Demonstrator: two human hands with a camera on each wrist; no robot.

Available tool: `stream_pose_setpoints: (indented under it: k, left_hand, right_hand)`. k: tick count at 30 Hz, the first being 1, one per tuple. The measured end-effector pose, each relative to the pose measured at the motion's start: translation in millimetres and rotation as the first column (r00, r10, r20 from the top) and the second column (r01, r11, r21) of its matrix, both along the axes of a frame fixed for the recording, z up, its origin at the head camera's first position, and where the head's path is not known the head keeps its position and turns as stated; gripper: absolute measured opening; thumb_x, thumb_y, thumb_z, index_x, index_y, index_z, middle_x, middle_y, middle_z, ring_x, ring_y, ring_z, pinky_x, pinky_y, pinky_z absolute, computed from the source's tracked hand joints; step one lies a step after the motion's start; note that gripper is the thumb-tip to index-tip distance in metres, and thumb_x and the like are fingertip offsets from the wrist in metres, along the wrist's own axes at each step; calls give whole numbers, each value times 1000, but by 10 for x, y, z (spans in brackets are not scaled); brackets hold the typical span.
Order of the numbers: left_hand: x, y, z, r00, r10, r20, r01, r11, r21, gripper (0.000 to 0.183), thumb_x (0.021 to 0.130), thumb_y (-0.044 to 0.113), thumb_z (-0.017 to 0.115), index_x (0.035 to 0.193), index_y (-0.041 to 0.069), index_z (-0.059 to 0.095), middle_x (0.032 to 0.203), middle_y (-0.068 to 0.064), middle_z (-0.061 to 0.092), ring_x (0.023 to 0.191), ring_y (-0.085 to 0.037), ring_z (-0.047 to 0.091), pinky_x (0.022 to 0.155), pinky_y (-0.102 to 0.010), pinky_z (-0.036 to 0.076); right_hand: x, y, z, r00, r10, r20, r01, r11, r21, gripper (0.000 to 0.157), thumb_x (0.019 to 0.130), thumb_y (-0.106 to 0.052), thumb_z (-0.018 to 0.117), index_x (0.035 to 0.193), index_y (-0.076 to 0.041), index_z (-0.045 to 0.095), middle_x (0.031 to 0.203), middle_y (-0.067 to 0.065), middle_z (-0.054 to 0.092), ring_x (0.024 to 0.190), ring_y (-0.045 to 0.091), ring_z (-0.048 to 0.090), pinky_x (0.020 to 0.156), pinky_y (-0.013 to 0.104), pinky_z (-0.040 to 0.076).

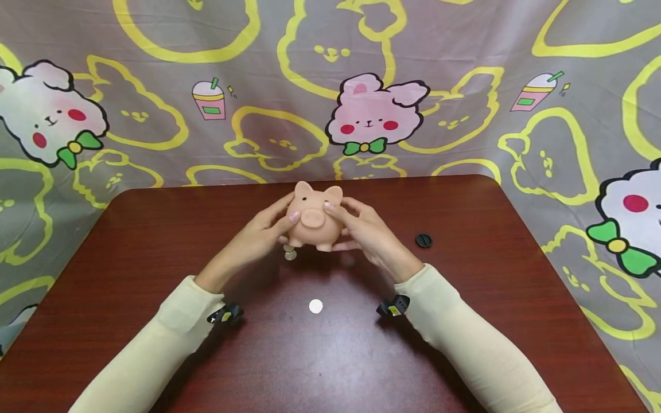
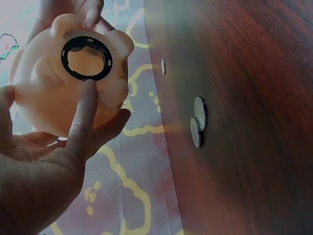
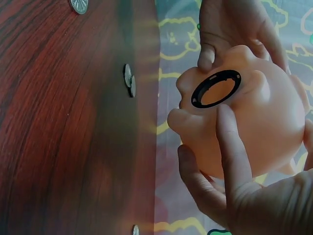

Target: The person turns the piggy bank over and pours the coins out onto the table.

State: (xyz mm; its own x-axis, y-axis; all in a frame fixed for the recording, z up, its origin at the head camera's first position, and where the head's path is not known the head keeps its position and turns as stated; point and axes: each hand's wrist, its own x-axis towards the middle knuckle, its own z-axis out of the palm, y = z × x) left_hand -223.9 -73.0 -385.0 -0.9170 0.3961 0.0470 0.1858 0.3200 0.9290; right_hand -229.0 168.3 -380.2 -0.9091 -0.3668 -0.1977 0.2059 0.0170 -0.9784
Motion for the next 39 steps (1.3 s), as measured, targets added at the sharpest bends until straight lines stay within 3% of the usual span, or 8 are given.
stream_pose_setpoints:
  k: [4,8,15,21,26,30,34,39]
  left_hand:
    - [0,-4,-5,1000,-3,-18,3,1000,3,61,109,35,56,165,31,33,116,-18,66,65,-23,63,72,-50,58]
    - [-2,-5,0,998,-10,-54,11,1000,5,65,106,33,62,165,31,34,131,-13,63,64,-23,61,71,-42,57]
    - [18,-14,22,996,-24,-85,26,999,24,77,100,29,73,164,37,32,160,0,46,127,-20,59,98,-43,56]
    - [26,-24,-2,996,-53,-72,61,991,117,92,92,14,82,165,36,30,165,1,40,130,-24,59,100,-36,58]
    - [46,-54,-18,967,-80,-243,115,985,130,100,82,2,88,163,29,37,170,2,35,144,-21,51,109,-35,53]
    - [57,-77,-58,908,-103,-407,139,989,60,98,78,-1,90,161,15,42,173,-5,26,154,-24,39,111,-40,52]
    - [57,-101,-118,798,-121,-590,82,992,-93,94,77,3,92,158,12,44,172,-13,27,156,-28,35,113,-45,50]
    - [68,-112,-170,676,-124,-727,-8,985,-175,88,79,10,93,155,14,47,170,-17,31,150,-30,44,105,-43,56]
  right_hand:
    - [-2,14,-11,1000,11,-5,-11,1000,-6,54,110,-34,53,158,-14,40,131,13,61,97,17,75,83,42,65]
    - [0,29,-22,1000,23,-5,-24,999,-44,55,109,-29,55,161,-19,36,140,15,55,102,17,74,87,41,64]
    - [11,46,-35,997,47,-54,-52,993,-102,70,103,-11,64,162,-31,33,160,7,34,126,27,57,95,33,60]
    - [62,31,-16,955,81,-285,-67,996,61,92,92,-6,79,164,-36,31,166,-2,33,139,26,49,98,26,55]
    - [106,47,-24,822,142,-552,-24,976,217,104,83,-7,89,164,-38,31,170,-8,29,148,19,39,101,29,55]
    - [103,59,-66,630,199,-750,54,953,298,107,75,-2,94,163,-22,37,172,4,26,153,23,35,105,30,53]
    - [91,64,-119,425,258,-868,144,927,346,102,73,-3,95,158,-14,40,171,13,27,154,30,34,112,27,45]
    - [88,62,-169,282,295,-913,176,920,351,100,76,-6,93,160,-20,39,170,17,27,155,33,33,119,26,39]
